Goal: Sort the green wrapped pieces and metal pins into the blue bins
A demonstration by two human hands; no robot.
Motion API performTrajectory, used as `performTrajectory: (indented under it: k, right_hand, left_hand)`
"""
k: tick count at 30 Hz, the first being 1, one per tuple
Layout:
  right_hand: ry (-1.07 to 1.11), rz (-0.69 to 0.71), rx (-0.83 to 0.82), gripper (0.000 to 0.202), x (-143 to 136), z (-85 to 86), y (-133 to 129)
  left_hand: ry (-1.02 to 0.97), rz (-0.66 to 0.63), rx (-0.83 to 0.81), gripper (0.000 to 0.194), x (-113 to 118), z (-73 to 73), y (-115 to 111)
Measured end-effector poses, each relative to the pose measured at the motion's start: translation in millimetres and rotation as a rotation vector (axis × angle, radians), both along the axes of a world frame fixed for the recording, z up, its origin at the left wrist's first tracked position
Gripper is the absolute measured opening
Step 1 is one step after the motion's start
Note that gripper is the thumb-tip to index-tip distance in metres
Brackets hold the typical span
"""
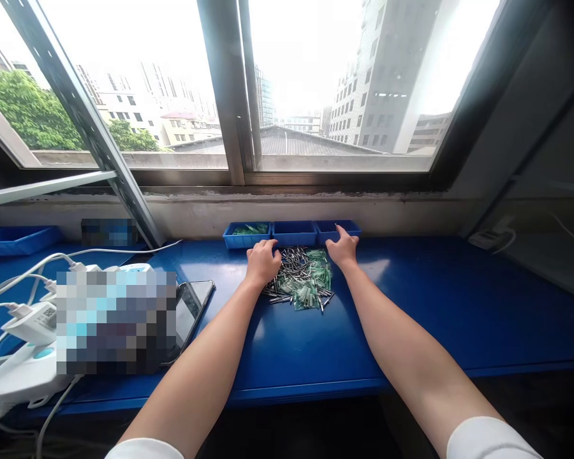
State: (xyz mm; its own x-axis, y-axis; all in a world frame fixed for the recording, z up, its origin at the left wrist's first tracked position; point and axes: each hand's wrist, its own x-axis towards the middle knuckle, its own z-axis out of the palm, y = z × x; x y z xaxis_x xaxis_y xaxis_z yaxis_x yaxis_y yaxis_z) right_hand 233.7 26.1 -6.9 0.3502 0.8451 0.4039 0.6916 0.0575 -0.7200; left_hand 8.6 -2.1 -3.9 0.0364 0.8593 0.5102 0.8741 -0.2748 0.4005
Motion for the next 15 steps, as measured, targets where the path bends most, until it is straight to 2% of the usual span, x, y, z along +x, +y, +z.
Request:
performTrajectory:
  k: [5,11,15]
  right_hand:
    - [-0.047,0.022,-0.057,0.067,0.9,-0.2,-0.9]
    - [-0.196,0.189,-0.055,0.071,-12.7,-2.1,-1.2]
    - [-0.257,0.226,-0.064,0.07,-16.9,-7.1,1.8]
  left_hand:
    - [0.021,0.008,-0.043,0.033,-2.5,-3.3,1.9]
    - [0.03,0.009,-0.086,0.032,1.2,-3.0,1.1]
    - [0.031,0.024,-0.092,0.028,3.9,-4.2,2.8]
